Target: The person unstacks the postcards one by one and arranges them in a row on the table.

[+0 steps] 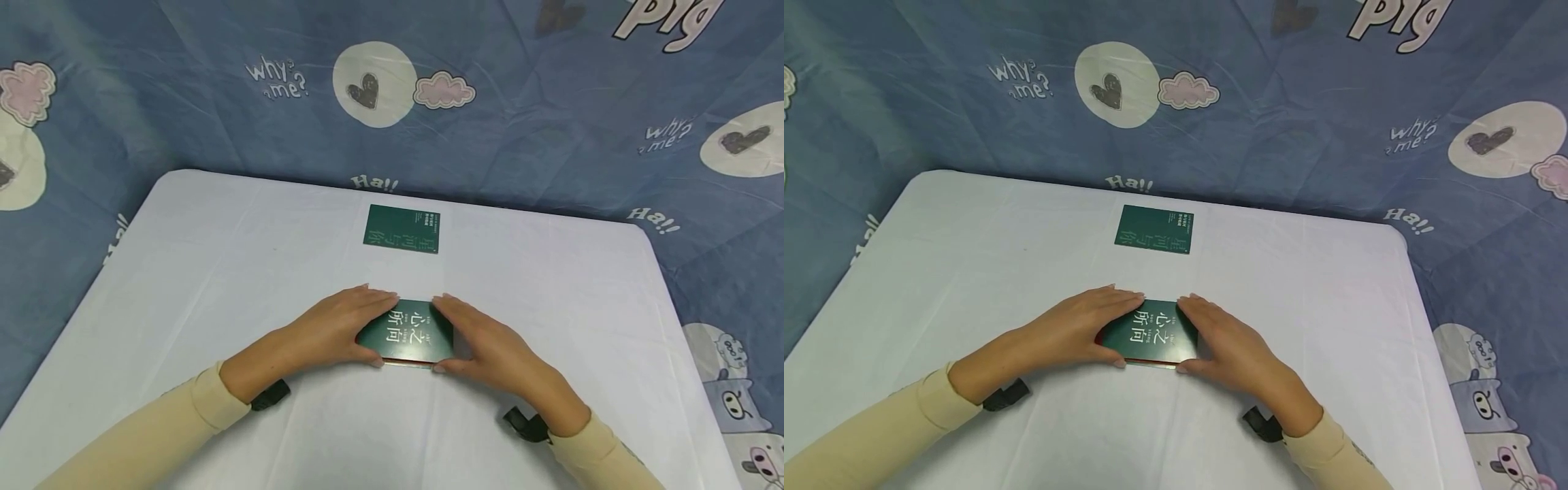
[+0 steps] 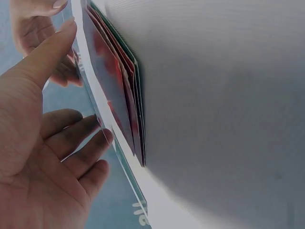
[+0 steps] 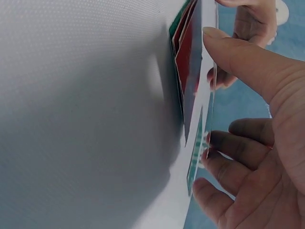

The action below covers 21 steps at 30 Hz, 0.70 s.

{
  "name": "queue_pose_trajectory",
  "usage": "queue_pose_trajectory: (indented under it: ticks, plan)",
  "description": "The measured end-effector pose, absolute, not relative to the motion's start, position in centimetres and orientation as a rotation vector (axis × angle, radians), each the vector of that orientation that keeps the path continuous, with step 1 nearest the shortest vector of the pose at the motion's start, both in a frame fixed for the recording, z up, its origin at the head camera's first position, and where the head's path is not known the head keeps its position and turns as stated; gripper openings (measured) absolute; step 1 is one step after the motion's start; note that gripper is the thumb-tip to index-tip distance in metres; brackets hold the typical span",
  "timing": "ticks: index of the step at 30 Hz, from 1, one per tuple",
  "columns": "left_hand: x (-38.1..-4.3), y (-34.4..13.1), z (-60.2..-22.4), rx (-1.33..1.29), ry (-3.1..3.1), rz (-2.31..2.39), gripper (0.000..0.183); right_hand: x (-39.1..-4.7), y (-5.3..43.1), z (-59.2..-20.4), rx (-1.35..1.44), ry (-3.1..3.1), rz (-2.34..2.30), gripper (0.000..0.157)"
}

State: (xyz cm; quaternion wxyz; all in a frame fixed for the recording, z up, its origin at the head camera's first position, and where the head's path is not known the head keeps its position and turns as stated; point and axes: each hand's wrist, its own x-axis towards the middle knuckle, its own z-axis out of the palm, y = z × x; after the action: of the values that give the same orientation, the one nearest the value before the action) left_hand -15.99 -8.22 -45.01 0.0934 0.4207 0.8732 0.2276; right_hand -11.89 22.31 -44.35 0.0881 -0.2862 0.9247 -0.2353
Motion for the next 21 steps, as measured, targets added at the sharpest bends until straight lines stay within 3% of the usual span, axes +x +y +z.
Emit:
queue_pose_trajectory:
  ticks: [21]
  plan:
    - [-16.2, -7.1, -44.9, 1.249, 2.622, 0.698, 0.093, -11.8, 23.2, -44.3, -0.812, 2.801, -0.673, 0.103]
